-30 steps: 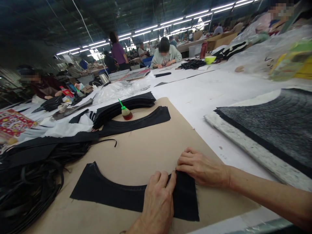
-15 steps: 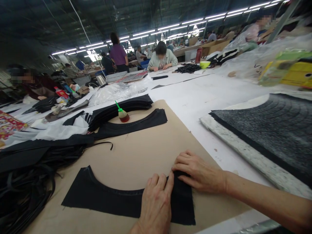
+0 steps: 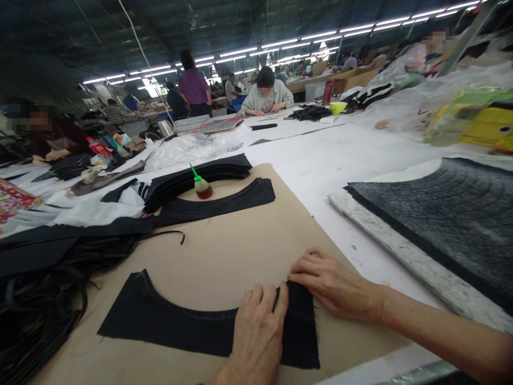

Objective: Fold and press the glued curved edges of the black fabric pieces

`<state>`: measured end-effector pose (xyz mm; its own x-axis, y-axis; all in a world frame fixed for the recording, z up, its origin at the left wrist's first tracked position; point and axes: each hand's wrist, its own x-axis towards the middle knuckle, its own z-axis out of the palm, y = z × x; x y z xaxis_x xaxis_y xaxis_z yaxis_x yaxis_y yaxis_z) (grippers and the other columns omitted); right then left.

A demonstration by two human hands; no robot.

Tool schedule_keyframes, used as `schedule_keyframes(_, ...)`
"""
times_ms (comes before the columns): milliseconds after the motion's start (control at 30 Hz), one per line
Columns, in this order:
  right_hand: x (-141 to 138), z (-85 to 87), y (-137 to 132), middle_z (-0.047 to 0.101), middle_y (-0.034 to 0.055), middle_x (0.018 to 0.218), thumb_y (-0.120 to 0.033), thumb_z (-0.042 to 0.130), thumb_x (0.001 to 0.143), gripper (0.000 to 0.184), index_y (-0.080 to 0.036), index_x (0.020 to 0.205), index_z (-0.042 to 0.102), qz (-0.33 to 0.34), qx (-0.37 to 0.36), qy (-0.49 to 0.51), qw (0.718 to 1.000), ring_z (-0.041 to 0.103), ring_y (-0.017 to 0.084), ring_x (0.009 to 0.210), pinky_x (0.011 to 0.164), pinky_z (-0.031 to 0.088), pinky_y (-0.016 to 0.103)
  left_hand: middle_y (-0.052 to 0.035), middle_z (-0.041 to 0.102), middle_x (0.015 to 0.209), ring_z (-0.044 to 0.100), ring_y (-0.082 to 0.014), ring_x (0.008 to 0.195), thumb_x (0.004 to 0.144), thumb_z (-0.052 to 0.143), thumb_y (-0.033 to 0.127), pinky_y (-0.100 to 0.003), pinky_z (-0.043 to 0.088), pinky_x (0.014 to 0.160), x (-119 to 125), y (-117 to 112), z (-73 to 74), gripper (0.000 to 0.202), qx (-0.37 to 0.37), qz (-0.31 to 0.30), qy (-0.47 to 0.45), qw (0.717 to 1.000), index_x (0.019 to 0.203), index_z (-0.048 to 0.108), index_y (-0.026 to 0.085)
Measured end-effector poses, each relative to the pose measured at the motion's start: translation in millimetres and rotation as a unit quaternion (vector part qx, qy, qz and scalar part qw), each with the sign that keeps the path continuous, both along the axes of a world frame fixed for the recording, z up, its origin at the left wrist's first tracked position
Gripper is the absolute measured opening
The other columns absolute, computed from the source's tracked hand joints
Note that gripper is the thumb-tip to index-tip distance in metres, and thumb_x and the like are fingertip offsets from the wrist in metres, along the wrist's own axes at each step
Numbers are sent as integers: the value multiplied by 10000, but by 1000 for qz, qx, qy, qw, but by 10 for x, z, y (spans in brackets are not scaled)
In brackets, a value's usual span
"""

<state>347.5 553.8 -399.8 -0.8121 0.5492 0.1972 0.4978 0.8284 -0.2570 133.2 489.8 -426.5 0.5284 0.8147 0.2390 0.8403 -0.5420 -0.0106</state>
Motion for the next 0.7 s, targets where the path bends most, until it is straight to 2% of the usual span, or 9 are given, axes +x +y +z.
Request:
schedule_keyframes(133, -78, -35, -155, 602, 80, 1172, -41, 375, 836, 450, -184, 1218, 565, -63, 15, 14, 998, 516, 205, 1073, 1014, 284, 453, -60, 598, 963, 511, -221, 835, 751, 521, 6, -349, 468, 729, 14, 0, -13, 571, 43, -13, 4, 999, 1305, 517, 147)
schedule_keyframes(300, -264, -173, -434, 533, 48, 1337, -12, 385, 750, 589, -224, 1279, 534, -161, 86, 4, 983, 404, 218, 1269, 1116, 144, 512, -63, 600, 946, 512, -219, 828, 730, 511, 5, -349, 475, 742, 27, 8, -33, 527, 82, -17, -11, 996, 1246, 552, 102)
schedule_keyframes(433, -315, -263, -530, 519, 64, 1366, 2, 374, 721, 607, -170, 1277, 543, -187, 134, -33, 973, 355, 228, 1320, 1141, 65, 541, -61, 604, 939, 509, -220, 813, 708, 514, 10, -344, 476, 727, 25, 11, -26, 545, 93, -22, -20, 995, 1245, 554, 93)
schedule_keyframes(567, -308, -283, -546, 536, 47, 1361, -15, 373, 747, 571, -175, 1258, 571, -203, 171, -35, 964, 365, 212, 1323, 1157, 45, 513, -55, 601, 946, 503, -222, 821, 711, 523, 15, -341, 468, 739, 19, 6, -34, 534, 91, -22, -23, 995, 1235, 565, 110)
schedule_keyframes(700, -304, -285, -550, 531, 28, 1371, -16, 358, 776, 566, -189, 1274, 565, -206, 179, -42, 961, 369, 207, 1324, 1161, 39, 512, -54, 591, 931, 486, -221, 812, 718, 537, 28, -341, 457, 729, 19, 5, -51, 544, 88, -21, -27, 996, 1257, 554, 107)
